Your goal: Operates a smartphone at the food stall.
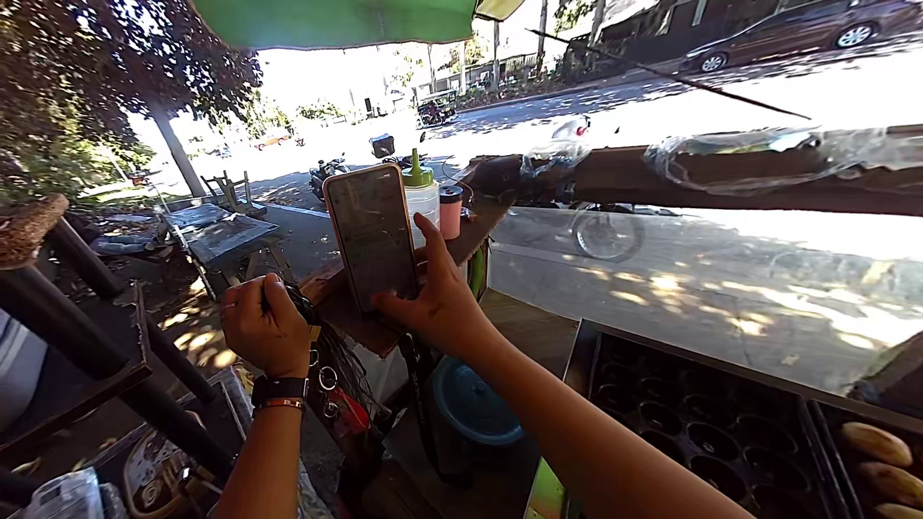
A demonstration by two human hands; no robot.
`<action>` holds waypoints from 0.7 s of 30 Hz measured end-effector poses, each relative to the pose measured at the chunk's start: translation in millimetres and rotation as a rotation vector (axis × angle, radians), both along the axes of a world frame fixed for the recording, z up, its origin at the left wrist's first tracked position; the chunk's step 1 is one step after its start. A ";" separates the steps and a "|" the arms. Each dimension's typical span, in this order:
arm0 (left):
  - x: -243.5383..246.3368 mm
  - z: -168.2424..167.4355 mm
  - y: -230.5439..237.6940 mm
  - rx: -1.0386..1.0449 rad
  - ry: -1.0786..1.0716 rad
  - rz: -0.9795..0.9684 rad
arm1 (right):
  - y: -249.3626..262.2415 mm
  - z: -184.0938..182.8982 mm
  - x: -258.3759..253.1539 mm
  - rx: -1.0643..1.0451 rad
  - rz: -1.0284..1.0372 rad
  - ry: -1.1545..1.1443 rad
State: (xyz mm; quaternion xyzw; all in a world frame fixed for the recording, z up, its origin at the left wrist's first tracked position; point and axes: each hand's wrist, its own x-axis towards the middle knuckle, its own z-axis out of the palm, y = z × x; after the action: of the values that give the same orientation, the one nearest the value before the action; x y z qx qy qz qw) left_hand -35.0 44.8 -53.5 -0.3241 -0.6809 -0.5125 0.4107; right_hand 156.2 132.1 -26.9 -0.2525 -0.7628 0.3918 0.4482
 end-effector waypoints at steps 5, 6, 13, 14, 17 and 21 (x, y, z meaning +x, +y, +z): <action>-1.5 2.0 4.5 0.068 0.035 -0.004 | -0.6 -2.3 -2.4 -0.007 -0.014 0.024; -1.5 2.0 4.4 0.065 0.029 -0.006 | -0.2 -3.8 -2.7 -0.002 -0.012 0.037; 1.7 0.0 -1.8 -0.016 -0.023 -0.015 | 0.2 -3.9 -1.3 -0.060 0.033 0.095; 2.0 0.0 -1.8 -0.016 -0.024 -0.013 | 0.4 -3.5 -0.9 -0.069 0.038 0.101; 3.0 0.4 -1.8 -0.014 -0.030 -0.015 | 1.5 -2.3 0.8 -0.105 0.064 0.119; 2.6 0.4 -1.7 -0.018 -0.030 -0.017 | 4.9 -3.8 2.5 -0.143 0.079 0.128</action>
State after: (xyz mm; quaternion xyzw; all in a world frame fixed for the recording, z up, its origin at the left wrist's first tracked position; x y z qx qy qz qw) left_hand -32.4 43.1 -53.1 -0.3258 -0.6888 -0.5145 0.3933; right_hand 158.7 137.0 -30.7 -0.2279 -0.7123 0.4779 0.4608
